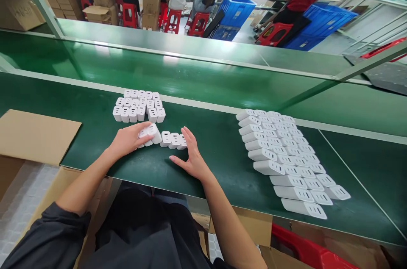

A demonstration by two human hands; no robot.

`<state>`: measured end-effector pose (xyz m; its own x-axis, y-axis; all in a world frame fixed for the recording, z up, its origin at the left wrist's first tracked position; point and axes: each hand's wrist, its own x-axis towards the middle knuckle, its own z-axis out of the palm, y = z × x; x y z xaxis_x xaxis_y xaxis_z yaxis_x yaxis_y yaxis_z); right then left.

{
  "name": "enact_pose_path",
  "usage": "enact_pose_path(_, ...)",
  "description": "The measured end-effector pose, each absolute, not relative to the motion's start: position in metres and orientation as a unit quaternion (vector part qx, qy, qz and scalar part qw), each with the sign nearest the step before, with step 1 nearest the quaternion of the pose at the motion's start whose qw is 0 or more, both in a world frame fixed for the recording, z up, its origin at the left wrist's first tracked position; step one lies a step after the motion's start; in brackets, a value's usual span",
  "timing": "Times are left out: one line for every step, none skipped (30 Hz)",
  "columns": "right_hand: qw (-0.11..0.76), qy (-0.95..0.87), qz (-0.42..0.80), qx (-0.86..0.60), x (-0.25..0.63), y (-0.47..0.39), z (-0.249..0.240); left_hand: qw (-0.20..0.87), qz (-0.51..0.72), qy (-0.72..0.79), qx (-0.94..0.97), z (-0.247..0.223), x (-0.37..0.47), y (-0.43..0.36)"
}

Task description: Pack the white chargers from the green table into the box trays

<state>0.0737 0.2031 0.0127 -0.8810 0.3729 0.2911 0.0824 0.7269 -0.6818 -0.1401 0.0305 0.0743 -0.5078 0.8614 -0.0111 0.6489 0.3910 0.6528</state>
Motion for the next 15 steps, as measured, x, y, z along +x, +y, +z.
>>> enact_pose_path(0.228,-0.904,0.338,-0.125,0.075,0.203,0.015,0.229,0.402,0.793,0.398,0.075,-0.138,0.024)
enact_pose_path(0.25,-0.903,0.325,-0.125,0.075,0.201,0.019,0.289,0.505,0.748,0.318,0.075,-0.135,0.017)
enact_pose_path(0.276,-0.901,0.31,-0.124,0.076,0.197,0.025,0.346,0.593,0.688,0.236,0.075,-0.129,0.01)
enact_pose_path(0.3,-0.9,0.293,-0.118,0.075,0.192,0.033,0.39,0.654,0.626,0.166,0.075,-0.123,0.004)
enact_pose_path(0.321,-0.9,0.277,-0.102,0.074,0.185,0.042,0.423,0.693,0.573,0.113,0.074,-0.116,-0.001)
enact_pose_path(0.332,-0.903,0.262,-0.073,0.071,0.176,0.052,0.446,0.716,0.532,0.078,0.073,-0.108,-0.006)
enact_pose_path(0.334,-0.909,0.248,-0.033,0.067,0.166,0.062,0.461,0.729,0.504,0.056,0.073,-0.101,-0.01)
enact_pose_path(0.327,-0.915,0.235,0.015,0.061,0.155,0.073,0.468,0.738,0.485,0.037,0.072,-0.094,-0.014)
enact_pose_path(0.31,-0.923,0.22,0.06,0.055,0.144,0.083,0.467,0.749,0.47,0.012,0.071,-0.087,-0.018)
enact_pose_path(0.286,-0.931,0.203,0.101,0.048,0.133,0.092,0.459,0.764,0.453,-0.022,0.07,-0.082,-0.022)
enact_pose_path(0.259,-0.939,0.185,0.133,0.041,0.122,0.099,0.44,0.783,0.436,-0.059,0.069,-0.077,-0.027)
enact_pose_path(0.234,-0.945,0.167,0.158,0.034,0.113,0.103,0.413,0.801,0.422,-0.093,0.067,-0.072,-0.033)
enact_pose_path(0.214,-0.948,0.15,0.18,0.027,0.104,0.106,0.385,0.82,0.405,-0.121,0.065,-0.067,-0.04)
enact_pose_path(0.202,-0.949,0.137,0.202,0.021,0.097,0.106,0.358,0.838,0.387,-0.141,0.063,-0.063,-0.048)
enact_pose_path(0.198,-0.946,0.128,0.224,0.014,0.089,0.105,0.334,0.854,0.369,-0.151,0.06,-0.059,-0.056)
